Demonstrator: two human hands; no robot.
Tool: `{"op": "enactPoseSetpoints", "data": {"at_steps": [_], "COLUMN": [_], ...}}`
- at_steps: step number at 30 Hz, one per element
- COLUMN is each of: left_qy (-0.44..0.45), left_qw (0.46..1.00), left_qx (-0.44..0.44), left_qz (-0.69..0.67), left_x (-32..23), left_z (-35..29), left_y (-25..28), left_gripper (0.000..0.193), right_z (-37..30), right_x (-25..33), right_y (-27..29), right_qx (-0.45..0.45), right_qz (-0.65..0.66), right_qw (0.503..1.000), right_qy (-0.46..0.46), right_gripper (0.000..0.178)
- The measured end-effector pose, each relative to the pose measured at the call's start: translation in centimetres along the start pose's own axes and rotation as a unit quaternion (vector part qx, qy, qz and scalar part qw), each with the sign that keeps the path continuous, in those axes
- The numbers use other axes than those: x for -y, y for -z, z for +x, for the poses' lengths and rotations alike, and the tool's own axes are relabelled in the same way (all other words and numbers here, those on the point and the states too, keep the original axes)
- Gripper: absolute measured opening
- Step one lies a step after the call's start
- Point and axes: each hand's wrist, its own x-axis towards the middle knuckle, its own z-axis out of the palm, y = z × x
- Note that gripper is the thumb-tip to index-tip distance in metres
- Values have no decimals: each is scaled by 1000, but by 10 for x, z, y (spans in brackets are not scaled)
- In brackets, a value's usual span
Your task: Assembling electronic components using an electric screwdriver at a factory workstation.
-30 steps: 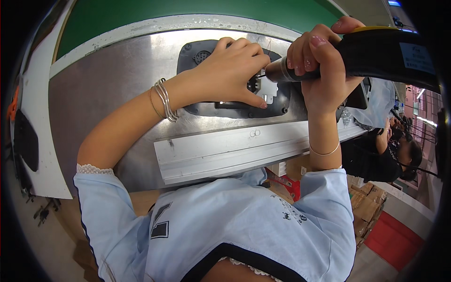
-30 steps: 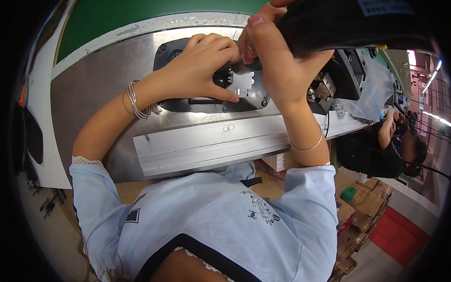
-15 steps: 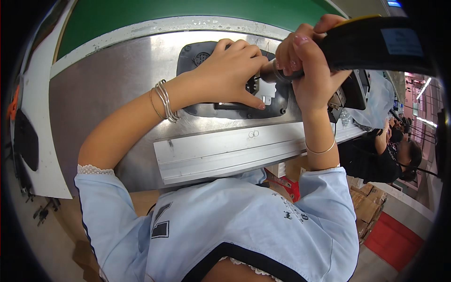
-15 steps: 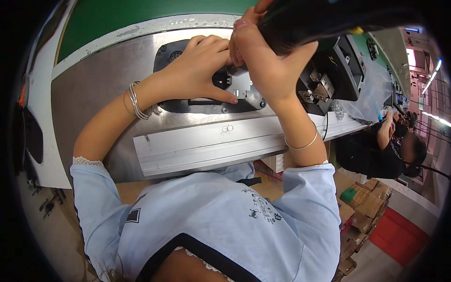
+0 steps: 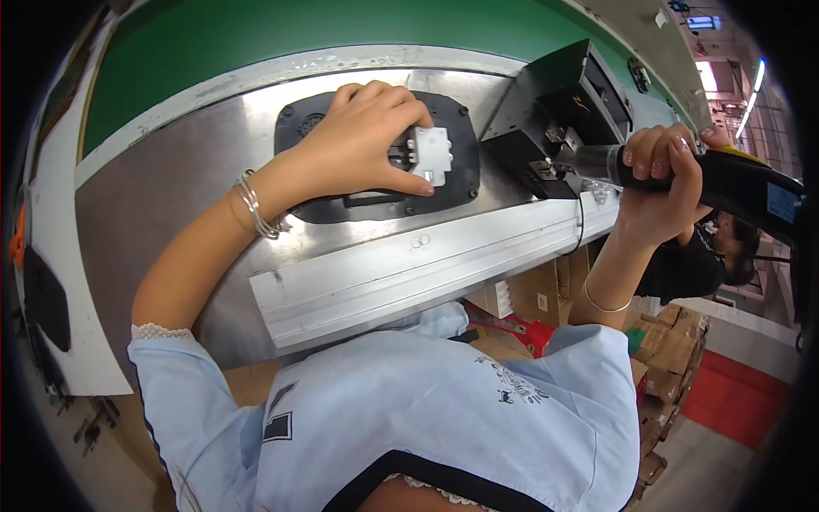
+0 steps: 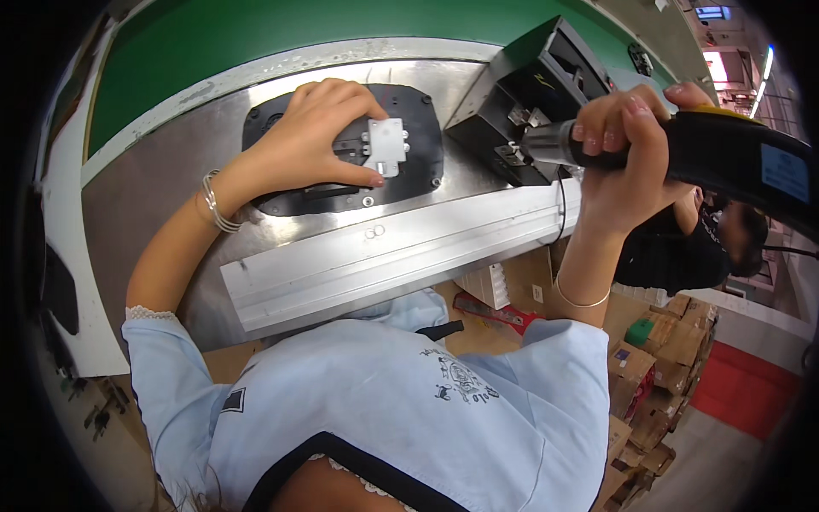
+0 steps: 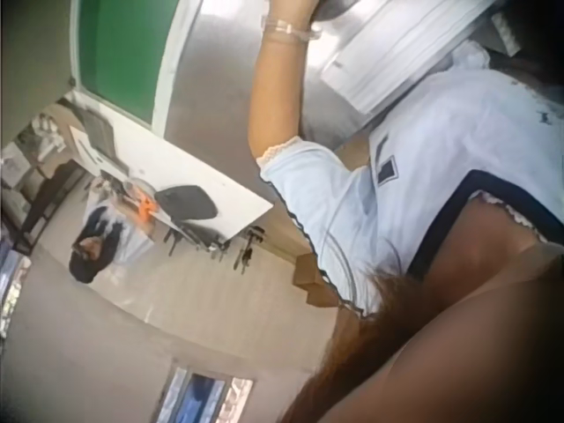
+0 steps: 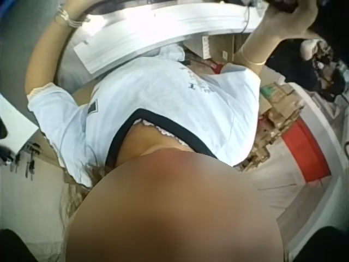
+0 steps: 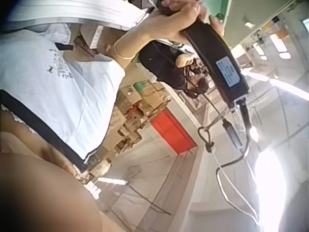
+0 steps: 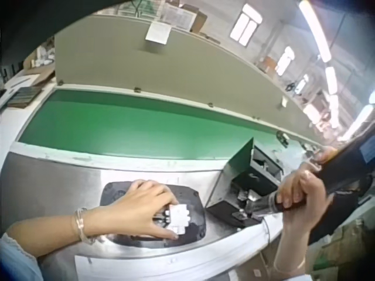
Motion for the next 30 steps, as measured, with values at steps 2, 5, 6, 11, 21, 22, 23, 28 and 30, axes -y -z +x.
{"op": "enactPoseSetpoints", "data": {"at_steps": [2, 5, 6, 11, 21, 22, 23, 28, 30], "left_qy": [5, -2, 1, -2, -5, -12, -18, -18, -17], "left_qw": [1000, 1000, 1000, 1000, 1000, 1000, 999, 999, 999], "left_qx": [-9, -6, -5, -8, -17, -22, -26, -29, -36], "left_qz": [1, 0, 2, -1, 0, 0, 1, -3, 0], "left_x": [-2, -4, -3, -3, -2, -1, 0, 0, 1], "left_z": [-1, 2, 1, 1, -2, -2, -2, -1, -1], "left_y": [1, 2, 1, 0, -1, -2, -2, -6, -8], "left_gripper": [62, 62, 62, 62, 61, 61, 61, 63, 63], "right_z": [-1, 0, 1, -2, -10, -8, -7, -3, -1], "right_x": [-3, -4, -10, -21, -9, -7, -8, -26, -34], "right_y": [15, 24, 24, 17, 1, -11, -21, -66, -78], "right_qx": [-22, -58, -61, -92, -11, -14, -18, 15, 74], "right_qz": [-8, -31, -37, -58, -8, -3, 3, 122, 107], "right_qw": [1000, 998, 997, 994, 999, 1000, 1000, 992, 991], "right_qy": [-12, -18, -17, -5, -33, -22, -11, -38, -43], "right_gripper": [28, 26, 26, 25, 31, 35, 39, 35, 29]}}
